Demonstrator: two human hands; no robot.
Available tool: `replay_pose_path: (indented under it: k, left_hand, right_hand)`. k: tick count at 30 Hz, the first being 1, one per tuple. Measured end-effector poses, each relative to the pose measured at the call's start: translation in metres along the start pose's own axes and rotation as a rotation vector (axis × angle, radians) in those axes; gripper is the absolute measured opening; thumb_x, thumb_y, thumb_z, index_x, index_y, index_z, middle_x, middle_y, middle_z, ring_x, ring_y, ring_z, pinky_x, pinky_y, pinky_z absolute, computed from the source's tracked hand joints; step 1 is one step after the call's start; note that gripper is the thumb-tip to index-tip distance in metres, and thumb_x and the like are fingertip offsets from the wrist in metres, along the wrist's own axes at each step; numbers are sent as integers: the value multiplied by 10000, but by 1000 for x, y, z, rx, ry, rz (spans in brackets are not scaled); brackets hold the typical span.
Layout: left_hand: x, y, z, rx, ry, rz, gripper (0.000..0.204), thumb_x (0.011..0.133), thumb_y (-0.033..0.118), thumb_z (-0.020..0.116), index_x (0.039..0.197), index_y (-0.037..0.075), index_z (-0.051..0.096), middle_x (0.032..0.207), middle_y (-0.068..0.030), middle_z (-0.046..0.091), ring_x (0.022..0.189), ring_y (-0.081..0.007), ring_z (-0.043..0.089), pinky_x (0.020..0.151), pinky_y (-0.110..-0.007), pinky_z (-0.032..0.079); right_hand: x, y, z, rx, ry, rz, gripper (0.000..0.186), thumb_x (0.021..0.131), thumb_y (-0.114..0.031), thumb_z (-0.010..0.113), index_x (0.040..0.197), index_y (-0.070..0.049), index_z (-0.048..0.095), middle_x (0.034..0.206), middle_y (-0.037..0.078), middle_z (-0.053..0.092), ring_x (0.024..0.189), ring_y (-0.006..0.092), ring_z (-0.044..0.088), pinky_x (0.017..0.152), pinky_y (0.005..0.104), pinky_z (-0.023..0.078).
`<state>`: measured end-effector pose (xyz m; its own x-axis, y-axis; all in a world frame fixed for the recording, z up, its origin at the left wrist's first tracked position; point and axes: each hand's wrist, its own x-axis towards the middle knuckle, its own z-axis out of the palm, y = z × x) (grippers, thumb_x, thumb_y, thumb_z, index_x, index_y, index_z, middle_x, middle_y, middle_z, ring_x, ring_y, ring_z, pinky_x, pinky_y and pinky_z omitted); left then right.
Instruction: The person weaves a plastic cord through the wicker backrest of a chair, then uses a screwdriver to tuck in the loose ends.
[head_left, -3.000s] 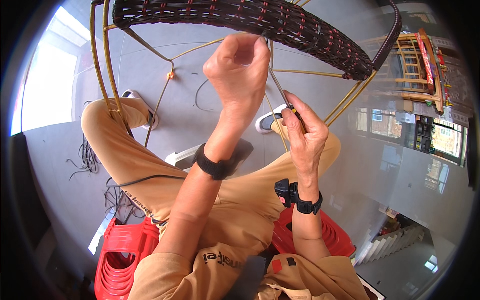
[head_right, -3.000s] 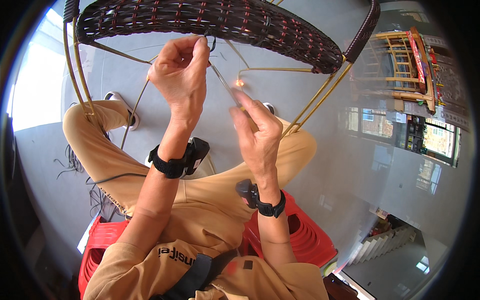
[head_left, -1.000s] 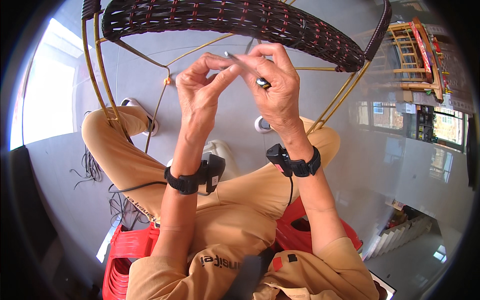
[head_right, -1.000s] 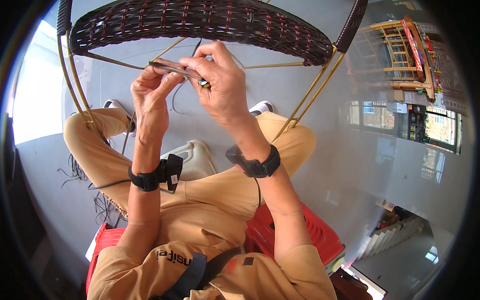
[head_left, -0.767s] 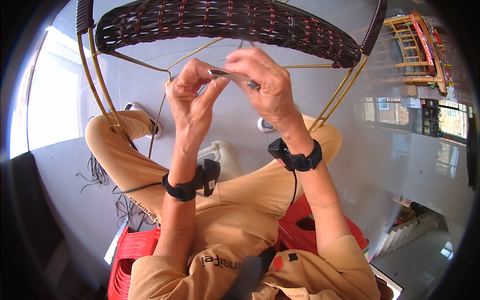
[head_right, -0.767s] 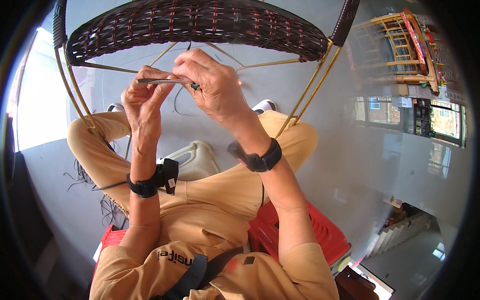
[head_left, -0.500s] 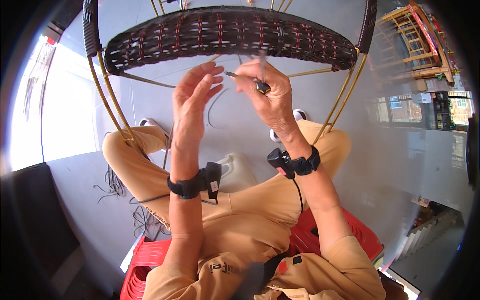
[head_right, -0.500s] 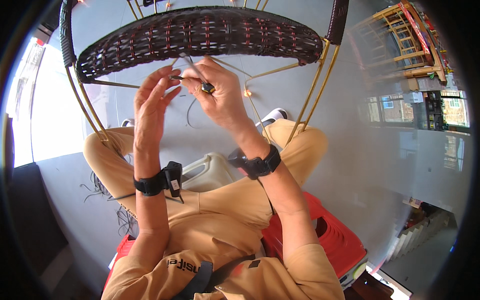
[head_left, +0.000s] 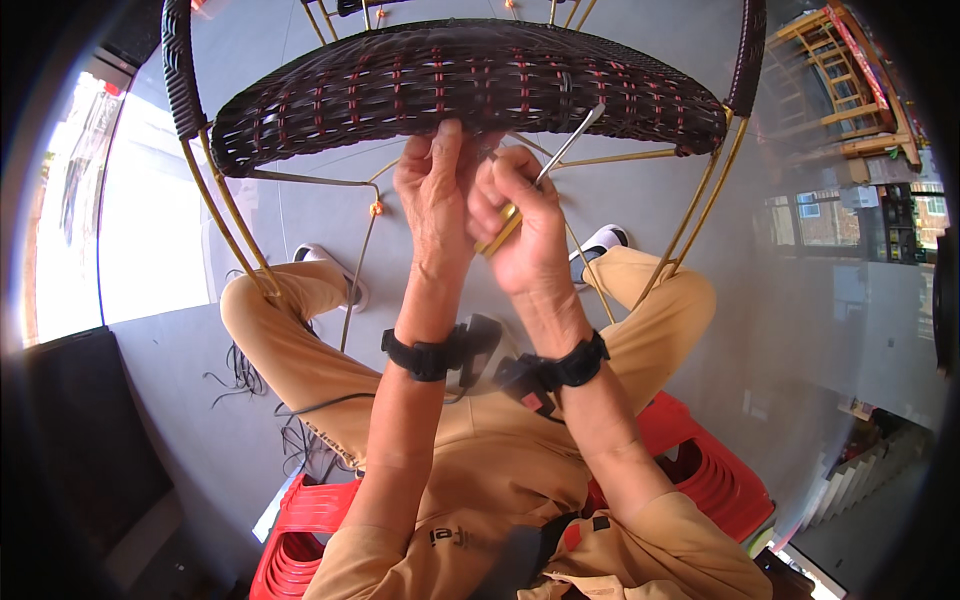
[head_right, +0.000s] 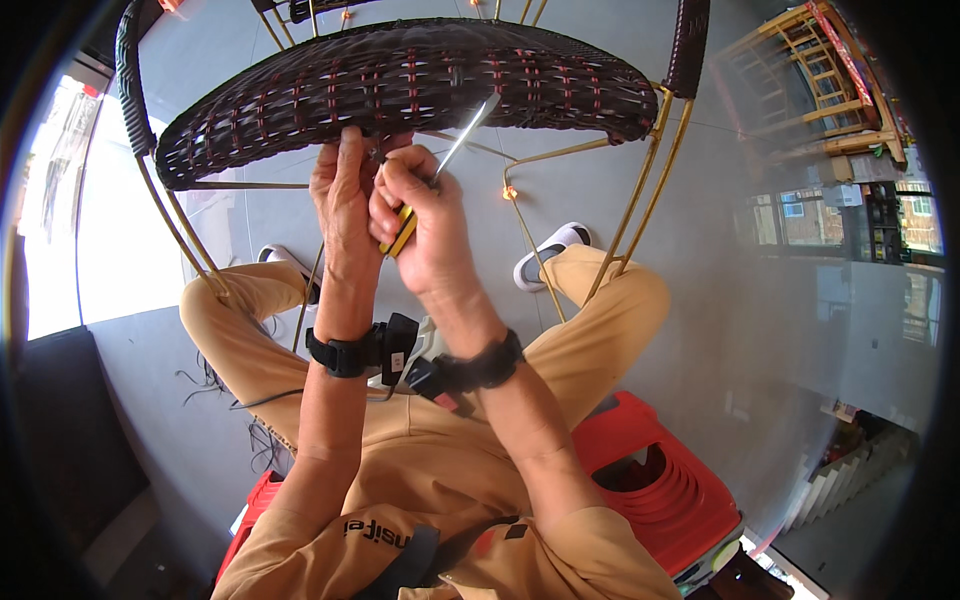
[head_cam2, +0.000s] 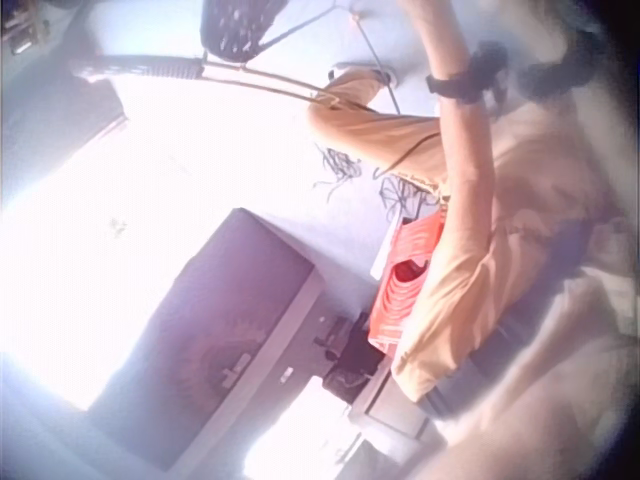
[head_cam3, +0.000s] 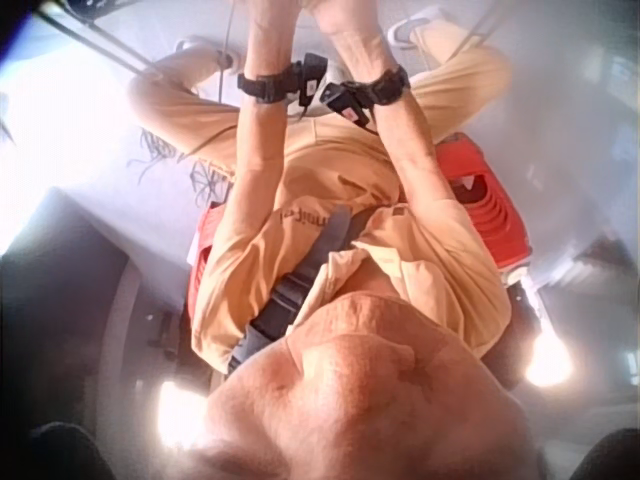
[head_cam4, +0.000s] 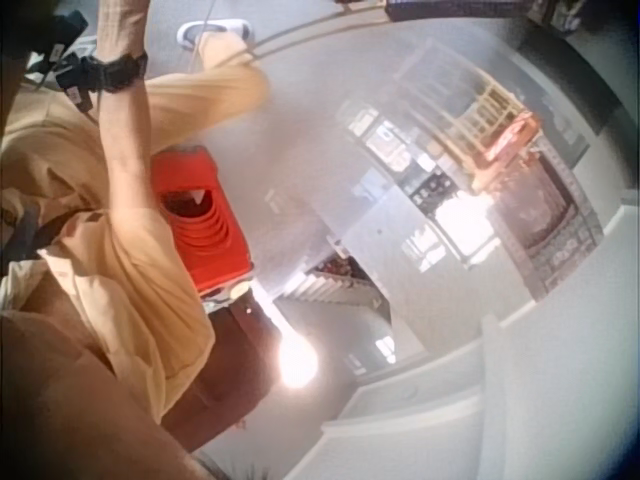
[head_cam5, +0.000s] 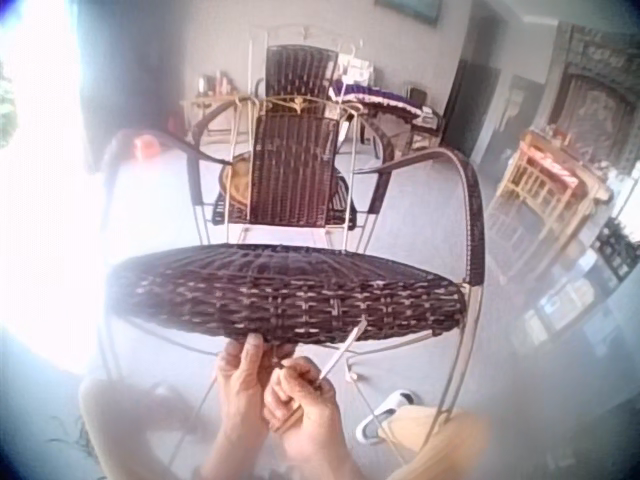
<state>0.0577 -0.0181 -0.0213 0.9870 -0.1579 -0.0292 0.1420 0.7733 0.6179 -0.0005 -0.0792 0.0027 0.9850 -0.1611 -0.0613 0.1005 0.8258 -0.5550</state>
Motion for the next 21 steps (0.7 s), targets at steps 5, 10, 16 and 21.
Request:
replay_pose_path:
  k: [5,10,16,21]
  left_hand:
    - [0,4,2,64,0,-28,166,881,131,575,982,0,562,929,-109,636,828,-225,642,699,-280,527]
    - [3,6,0,125,-15,-43,177,886,152,572,1000,17,572,922,-100,637,821,-220,643,707,-280,519]
    - [6,6,-13,210,-62,-15,199,899,188,556,998,17,575,898,-72,636,803,-143,609,711,-252,495]
    - [4,8,-6,182,-65,-28,178,871,187,602,959,32,597,897,-39,629,846,-128,601,731,-250,454]
  right_hand:
    - [-6,7,5,-12,81,-23,93,870,-174,560,830,-104,515,649,-32,409,472,82,343,441,235,264]
    - [4,15,-12,-334,102,-151,77,851,-113,594,826,-47,563,581,-32,458,416,41,352,384,202,243]
    - [21,10,-27,-519,40,-189,98,856,-104,592,792,-34,572,521,-64,410,413,11,323,370,187,217]
    - [21,16,-31,-492,-1,-225,82,861,-90,582,802,-33,576,533,-64,412,416,8,322,373,188,220]
